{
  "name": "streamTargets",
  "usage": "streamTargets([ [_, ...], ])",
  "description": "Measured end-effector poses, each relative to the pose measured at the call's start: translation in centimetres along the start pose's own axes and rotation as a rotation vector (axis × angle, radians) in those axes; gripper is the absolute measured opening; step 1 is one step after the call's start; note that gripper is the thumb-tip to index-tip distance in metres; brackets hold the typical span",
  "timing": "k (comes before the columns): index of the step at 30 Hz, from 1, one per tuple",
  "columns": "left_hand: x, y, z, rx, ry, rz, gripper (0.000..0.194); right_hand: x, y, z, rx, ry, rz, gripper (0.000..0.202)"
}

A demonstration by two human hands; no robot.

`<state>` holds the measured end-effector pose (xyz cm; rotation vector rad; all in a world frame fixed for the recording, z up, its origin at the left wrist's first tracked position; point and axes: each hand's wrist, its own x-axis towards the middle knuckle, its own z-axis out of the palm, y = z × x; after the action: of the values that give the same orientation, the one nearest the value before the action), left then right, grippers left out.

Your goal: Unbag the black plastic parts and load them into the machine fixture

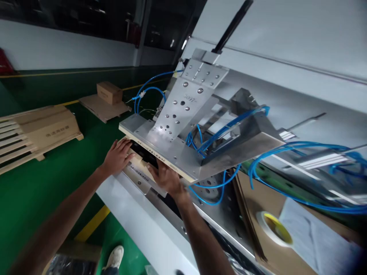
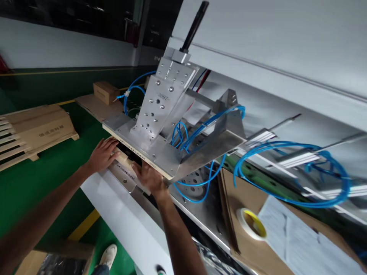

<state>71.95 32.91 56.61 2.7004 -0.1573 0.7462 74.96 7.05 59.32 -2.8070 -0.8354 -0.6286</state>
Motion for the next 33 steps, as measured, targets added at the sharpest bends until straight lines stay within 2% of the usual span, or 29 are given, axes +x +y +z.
streamTargets([
  [4,-0.5,-0.8,0.7,0.012,0.053,0.039,0.052,-4.0,-0.9,-0.7,-0.082,0.042,0.076,0.056],
  [9,-0.8,-1.1,-0.5,-0.047,0.039,0.040,0.056,-5.8,-3.5,-1.4,-0.086,0.005,0.149,0.054],
  [10,-1.3,-0.9,-0.8,-0.071,0.044,0.044,0.058,-6.4,-4.3,-1.7,-0.056,0.003,0.164,0.055],
  [12,-3.1,-0.2,-1.1,-0.113,0.131,0.008,0.066,-8.7,-6.0,-2.5,0.032,0.033,0.197,0.059],
  [14,-6.6,1.3,-1.0,-0.157,0.284,0.033,0.066,-12.5,-7.9,-3.7,0.191,0.056,0.161,0.054],
  [16,-11.9,4.0,-0.5,-0.194,0.388,0.014,0.061,-17.6,-9.7,-5.5,0.370,0.086,0.028,0.045],
  [18,-18.2,8.0,0.3,-0.269,0.271,0.023,0.064,-23.0,-10.7,-7.9,0.470,0.045,-0.103,0.037],
  [19,-21.3,10.3,0.7,-0.295,0.192,0.040,0.066,-25.6,-10.6,-9.1,0.505,0.031,-0.088,0.034],
  [20,-24.1,12.8,1.3,-0.314,0.132,0.077,0.067,-28.1,-10.2,-10.3,0.533,0.024,-0.020,0.032],
  [22,-28.6,17.6,2.5,-0.338,-0.056,0.262,0.069,-32.7,-8.5,-12.3,0.520,0.083,0.178,0.028],
  [25,-32.1,23.0,4.0,-0.378,-0.234,0.330,0.075,-39.1,-4.4,-14.0,0.231,0.270,0.437,0.022],
  [27,-33.0,24.9,4.6,-0.360,-0.232,0.344,0.079,-43.7,-1.1,-14.5,-0.038,0.367,0.574,0.019],
  [29,-33.5,25.8,4.8,-0.314,-0.172,0.341,0.083,-48.7,2.7,-15.1,-0.249,0.428,0.767,0.019],
  [32,-34.3,26.1,4.9,-0.273,-0.109,0.307,0.087,-56.9,8.8,-17.0,-0.395,0.540,1.162,0.037],
  [33,-34.6,26.1,4.9,-0.260,-0.109,0.296,0.088,-59.6,10.8,-17.8,-0.423,0.574,1.245,0.043],
])
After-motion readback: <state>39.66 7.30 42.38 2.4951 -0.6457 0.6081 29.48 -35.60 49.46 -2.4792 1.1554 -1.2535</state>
